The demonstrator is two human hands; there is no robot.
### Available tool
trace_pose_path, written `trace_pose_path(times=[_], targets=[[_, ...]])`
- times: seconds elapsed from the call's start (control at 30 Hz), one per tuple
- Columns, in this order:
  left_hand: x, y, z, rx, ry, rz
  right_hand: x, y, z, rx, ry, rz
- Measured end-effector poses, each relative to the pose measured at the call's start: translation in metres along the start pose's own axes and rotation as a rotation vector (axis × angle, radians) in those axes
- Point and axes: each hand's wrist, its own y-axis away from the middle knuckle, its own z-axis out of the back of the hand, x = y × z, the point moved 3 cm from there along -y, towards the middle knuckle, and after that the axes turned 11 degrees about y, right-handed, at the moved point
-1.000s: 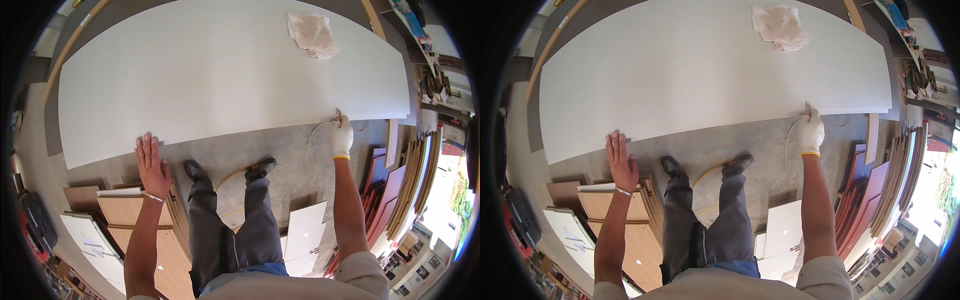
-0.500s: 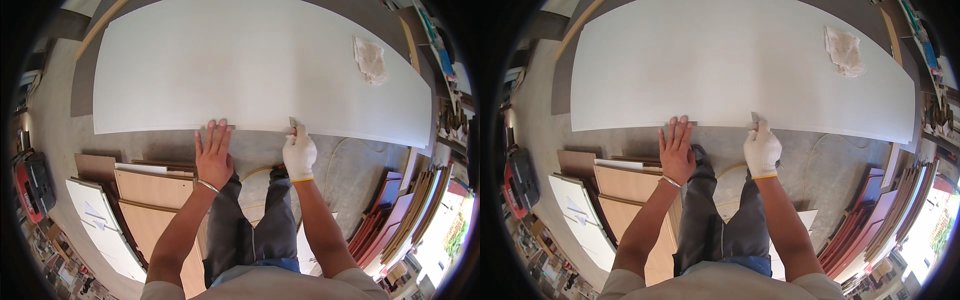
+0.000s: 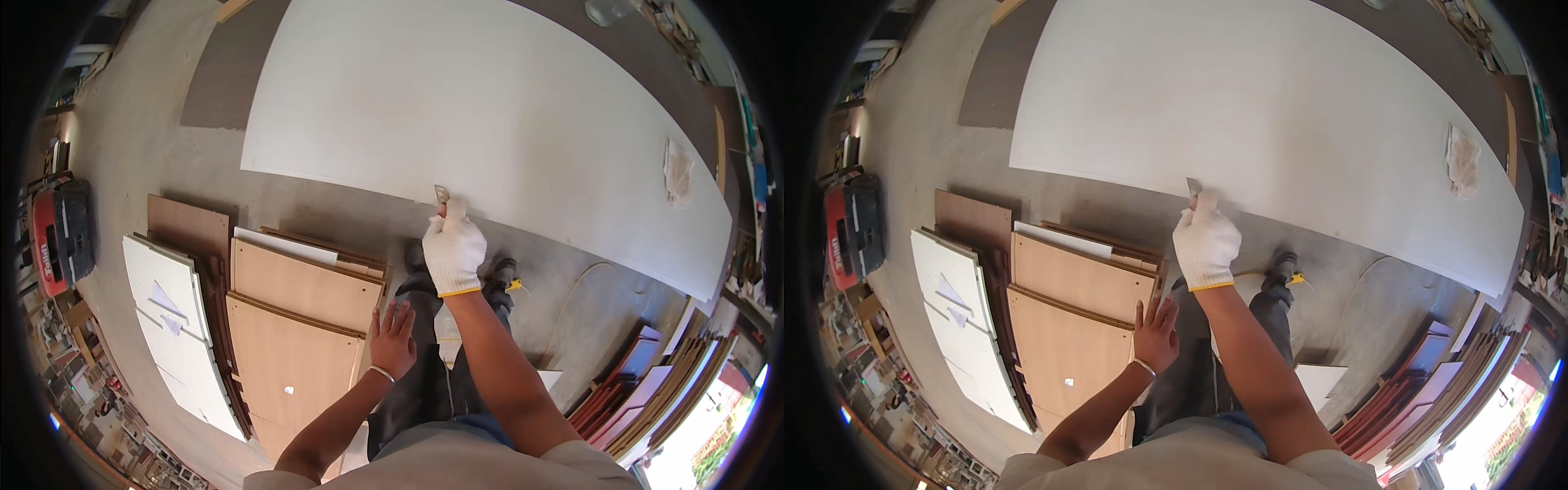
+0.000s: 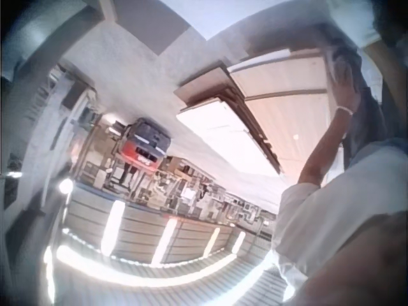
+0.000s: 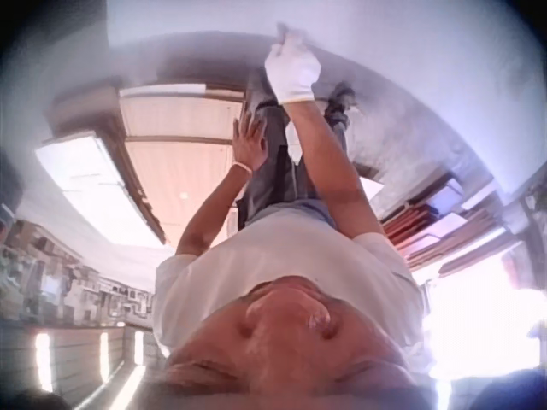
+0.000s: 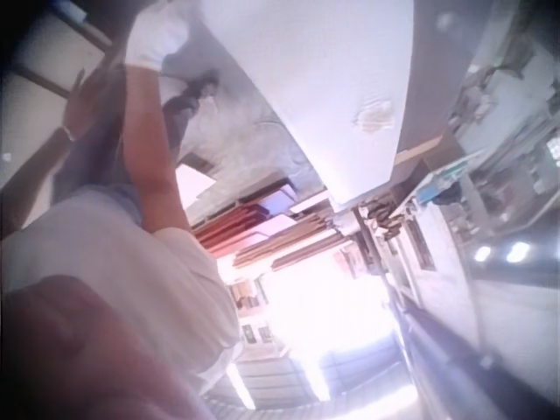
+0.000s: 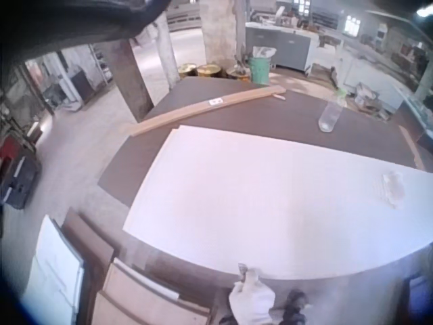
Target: The person trims the edges of a large white sheet on a workbench using a utility knife, then wipes the surface with a cloth. They later move to a nearby area and open a large blue paint can with a red-handled tool.
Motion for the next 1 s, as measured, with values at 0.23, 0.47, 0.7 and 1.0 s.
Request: trace_pose_path(times=[0.23,0.47,0.7,1.0], targets=[[0.031,0.064,-0.020,0.037,0.039,0.180,0.112,-0.003,-0.034,-0.079,-0.023,0.200],[0.029,0.098,-0.041,0.014,0.161,0.320,0.199,-0.007,-0.058,0.017,-0.010,0.269],[0.024,0.110,-0.035,-0.060,0.240,0.373,0.276,-0.008,-0.077,0.054,-0.089,0.368],[0.053,0.078,0.000,-0.232,0.238,0.260,0.149,0.076,-0.069,0.445,-0.336,0.445]])
